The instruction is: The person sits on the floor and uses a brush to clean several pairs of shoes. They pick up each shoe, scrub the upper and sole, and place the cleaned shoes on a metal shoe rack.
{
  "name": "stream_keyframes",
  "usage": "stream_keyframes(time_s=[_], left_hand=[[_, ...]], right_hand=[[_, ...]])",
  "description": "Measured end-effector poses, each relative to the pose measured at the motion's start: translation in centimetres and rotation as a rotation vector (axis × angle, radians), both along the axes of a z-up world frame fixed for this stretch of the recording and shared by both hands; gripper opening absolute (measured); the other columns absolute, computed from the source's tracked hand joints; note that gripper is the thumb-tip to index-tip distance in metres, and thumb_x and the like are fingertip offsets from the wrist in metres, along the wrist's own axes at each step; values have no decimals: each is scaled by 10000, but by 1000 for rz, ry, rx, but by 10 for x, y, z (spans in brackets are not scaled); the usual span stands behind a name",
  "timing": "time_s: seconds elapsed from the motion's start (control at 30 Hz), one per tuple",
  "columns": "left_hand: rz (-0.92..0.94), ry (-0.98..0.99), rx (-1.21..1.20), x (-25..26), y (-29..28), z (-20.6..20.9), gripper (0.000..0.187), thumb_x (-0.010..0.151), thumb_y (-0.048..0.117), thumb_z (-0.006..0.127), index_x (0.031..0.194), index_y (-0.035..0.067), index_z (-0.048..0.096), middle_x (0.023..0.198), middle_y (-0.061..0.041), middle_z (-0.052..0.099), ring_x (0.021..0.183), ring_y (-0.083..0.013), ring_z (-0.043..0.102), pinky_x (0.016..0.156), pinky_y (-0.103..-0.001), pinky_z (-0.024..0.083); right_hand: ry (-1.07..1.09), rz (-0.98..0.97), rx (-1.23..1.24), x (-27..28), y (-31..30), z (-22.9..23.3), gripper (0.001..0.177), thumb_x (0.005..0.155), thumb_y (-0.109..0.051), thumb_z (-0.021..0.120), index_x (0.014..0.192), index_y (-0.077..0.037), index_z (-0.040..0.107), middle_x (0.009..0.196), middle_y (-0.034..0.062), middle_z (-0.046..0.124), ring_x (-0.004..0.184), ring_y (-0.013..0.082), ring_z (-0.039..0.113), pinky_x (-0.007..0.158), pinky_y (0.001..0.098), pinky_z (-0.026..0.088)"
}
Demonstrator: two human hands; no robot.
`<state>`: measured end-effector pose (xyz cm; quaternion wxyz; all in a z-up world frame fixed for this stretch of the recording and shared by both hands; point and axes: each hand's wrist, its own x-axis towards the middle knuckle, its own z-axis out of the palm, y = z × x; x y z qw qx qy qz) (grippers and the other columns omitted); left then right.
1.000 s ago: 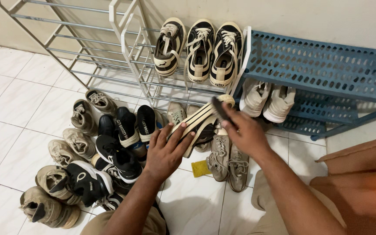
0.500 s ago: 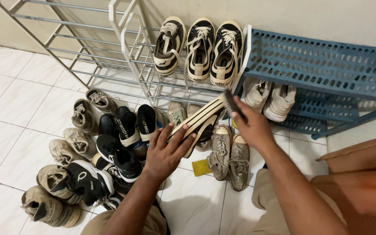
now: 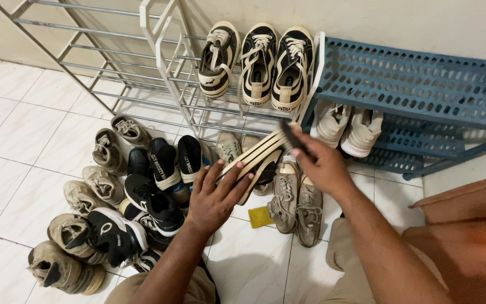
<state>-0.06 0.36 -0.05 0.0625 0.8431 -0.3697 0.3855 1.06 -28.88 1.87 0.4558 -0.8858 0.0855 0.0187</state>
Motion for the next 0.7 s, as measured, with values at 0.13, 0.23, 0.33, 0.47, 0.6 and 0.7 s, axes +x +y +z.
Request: stream_keyframes(time_s=[0.13, 0.23, 0.33, 0.47, 0.6, 0.7], left_hand=[[18, 67, -14, -2, 0, 2, 405, 948, 120, 656, 1328, 255, 693, 1455, -6, 595, 1321, -293, 525, 1098, -476, 402], [17, 82, -54, 0, -2, 4, 409, 938, 84, 659, 1317, 233, 696, 1437, -20, 604, 1323, -297, 525, 1092, -475, 404], [14, 93, -65, 0, -3, 5, 406, 928, 66, 661, 1304, 215, 700, 1422, -32, 612, 1321, -299, 527, 1082, -476, 409], [13, 121, -83, -3, -6, 7, 381, 924, 73, 665, 1281, 200, 704, 1403, -39, 623, 1314, -304, 536, 1071, -481, 413], [-3, 147, -126, -6, -7, 10, 366, 925, 93, 674, 1276, 188, 710, 1398, -45, 630, 1327, -302, 543, 1075, -475, 414], [14, 170, -115, -6, -8, 10, 393, 894, 109, 700, 1278, 192, 703, 1402, -52, 627, 1332, -302, 539, 1081, -477, 412]], right_hand=[[-99, -117, -127, 6, -9, 4, 562, 1009, -321, 674, 1540, -283, 492, 1266, 134, 714, 939, 157, 724, 820, 325, 570], [113, -102, -56, 0, -1, 4, 612, 967, -370, 628, 1546, -337, 433, 1280, 95, 688, 804, 225, 723, 700, 356, 610], [-202, 249, 115, -7, 11, 1, 630, 955, -349, 662, 1546, -254, 463, 1259, 149, 699, 922, 217, 719, 687, 346, 605], [98, -12, -15, 2, 7, 1, 636, 951, -346, 639, 1554, -334, 437, 1227, 108, 701, 854, 219, 732, 707, 343, 610], [82, -115, -32, 9, -2, 0, 630, 972, -308, 625, 1564, -323, 412, 1232, 99, 704, 889, 200, 734, 720, 341, 599], [-31, 98, 73, 2, 4, -4, 629, 953, -287, 653, 1545, -302, 442, 1256, 102, 686, 937, 197, 727, 725, 323, 616]])
